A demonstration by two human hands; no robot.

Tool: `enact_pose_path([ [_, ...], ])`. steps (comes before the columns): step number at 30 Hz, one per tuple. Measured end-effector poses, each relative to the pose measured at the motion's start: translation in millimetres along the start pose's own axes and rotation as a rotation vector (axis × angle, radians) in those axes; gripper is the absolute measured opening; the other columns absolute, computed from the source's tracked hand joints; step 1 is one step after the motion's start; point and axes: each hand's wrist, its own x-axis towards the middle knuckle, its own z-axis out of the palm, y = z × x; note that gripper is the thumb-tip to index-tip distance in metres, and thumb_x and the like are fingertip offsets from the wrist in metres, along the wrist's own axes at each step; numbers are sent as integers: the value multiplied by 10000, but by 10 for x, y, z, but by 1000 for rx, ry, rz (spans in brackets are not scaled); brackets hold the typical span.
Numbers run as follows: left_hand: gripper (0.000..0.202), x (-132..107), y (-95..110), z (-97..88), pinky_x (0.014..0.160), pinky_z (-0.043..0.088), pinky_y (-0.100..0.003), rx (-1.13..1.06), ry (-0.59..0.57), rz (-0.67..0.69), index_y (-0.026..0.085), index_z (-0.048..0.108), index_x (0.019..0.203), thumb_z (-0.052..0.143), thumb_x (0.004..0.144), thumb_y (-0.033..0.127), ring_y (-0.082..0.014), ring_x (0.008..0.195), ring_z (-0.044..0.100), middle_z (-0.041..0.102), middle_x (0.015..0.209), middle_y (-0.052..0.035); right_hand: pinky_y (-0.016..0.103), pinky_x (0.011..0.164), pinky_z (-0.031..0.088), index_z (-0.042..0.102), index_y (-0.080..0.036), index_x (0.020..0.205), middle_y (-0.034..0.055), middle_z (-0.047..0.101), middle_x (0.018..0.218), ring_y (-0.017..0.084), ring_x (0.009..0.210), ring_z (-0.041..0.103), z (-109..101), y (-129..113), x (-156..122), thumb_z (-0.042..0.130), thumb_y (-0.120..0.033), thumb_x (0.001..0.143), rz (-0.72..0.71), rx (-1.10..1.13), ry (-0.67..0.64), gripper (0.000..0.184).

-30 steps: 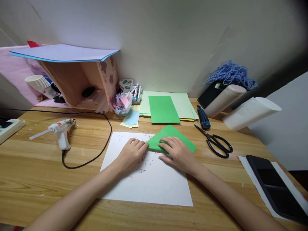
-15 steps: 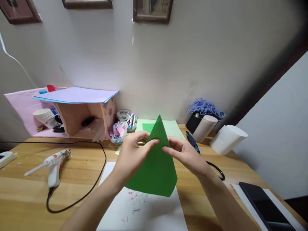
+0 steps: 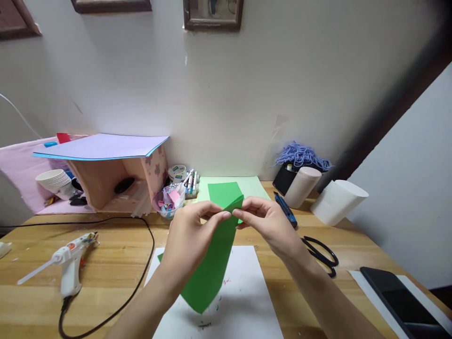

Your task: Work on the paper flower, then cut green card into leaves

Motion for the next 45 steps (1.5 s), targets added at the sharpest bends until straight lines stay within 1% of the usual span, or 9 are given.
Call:
enact_pose_path([
  [4, 211, -6, 3, 5, 590, 400, -243, 36, 23, 13, 202, 675, 729, 519, 795, 328, -154, 670, 578, 677, 722, -11, 253, 611, 548, 634, -176, 763, 10, 635, 749, 129, 689, 607, -48, -4, -8, 705, -312, 657, -15, -9, 5, 187],
  [7, 213, -6, 4, -1, 572, 390, -239, 95, 1, 38, 200, 677, 719, 520, 794, 323, -149, 640, 571, 668, 683, -4, 247, 589, 550, 653, -187, 810, 13, 657, 760, 118, 641, 615, -111, -11, -3, 689, -310, 682, -57, -27, 41, 182],
  [12, 215, -6, -10, 12, 552, 379, -236, 151, -41, 74, 195, 675, 754, 499, 810, 304, -144, 606, 563, 660, 669, -10, 236, 559, 560, 677, -203, 877, 35, 665, 847, 119, 660, 614, -128, -34, -8, 656, -322, 716, -100, -116, 2, 201],
  [20, 186, -16, 14, 14, 581, 397, -238, 151, -47, 92, 201, 656, 776, 494, 820, 281, -147, 638, 575, 666, 713, -7, 237, 539, 567, 685, -189, 798, 38, 669, 798, 140, 685, 622, -102, -24, -20, 664, -320, 710, -166, -123, 61, 160],
  [27, 201, -26, 41, 76, 585, 398, -223, 75, 61, 126, 199, 667, 747, 517, 818, 312, -133, 646, 575, 678, 729, 0, 277, 603, 567, 699, -211, 785, 20, 685, 763, 147, 667, 639, -89, -47, -49, 682, -299, 696, -209, -121, 114, 126],
  [32, 195, -34, 32, 93, 580, 388, -218, 152, 91, 180, 193, 665, 759, 504, 832, 277, -120, 610, 565, 669, 690, 5, 296, 597, 572, 696, -197, 772, 34, 692, 778, 142, 616, 634, -78, -38, -55, 675, -322, 703, -204, -97, 149, 145],
  [36, 203, -24, 30, 109, 569, 366, -218, 226, 106, 212, 191, 642, 770, 482, 847, 289, -114, 597, 548, 658, 687, 8, 275, 581, 567, 684, -195, 751, 30, 682, 760, 142, 640, 632, -61, -37, -61, 651, -331, 729, -232, -88, 187, 141],
  [41, 199, -12, 24, 113, 547, 334, -226, 348, 21, 150, 205, 606, 842, 511, 818, 378, -132, 612, 531, 644, 722, 6, 238, 535, 558, 669, -183, 752, 21, 657, 708, 131, 630, 622, -88, -57, -62, 636, -328, 745, -278, -109, 265, 150],
  [45, 184, -1, 17, 109, 523, 298, -222, 366, -60, 113, 199, 573, 773, 465, 844, 330, -122, 577, 480, 596, 668, 14, 210, 516, 543, 667, -176, 767, 15, 645, 678, 123, 622, 617, -113, -60, -55, 629, -326, 751, -287, -115, 273, 156],
])
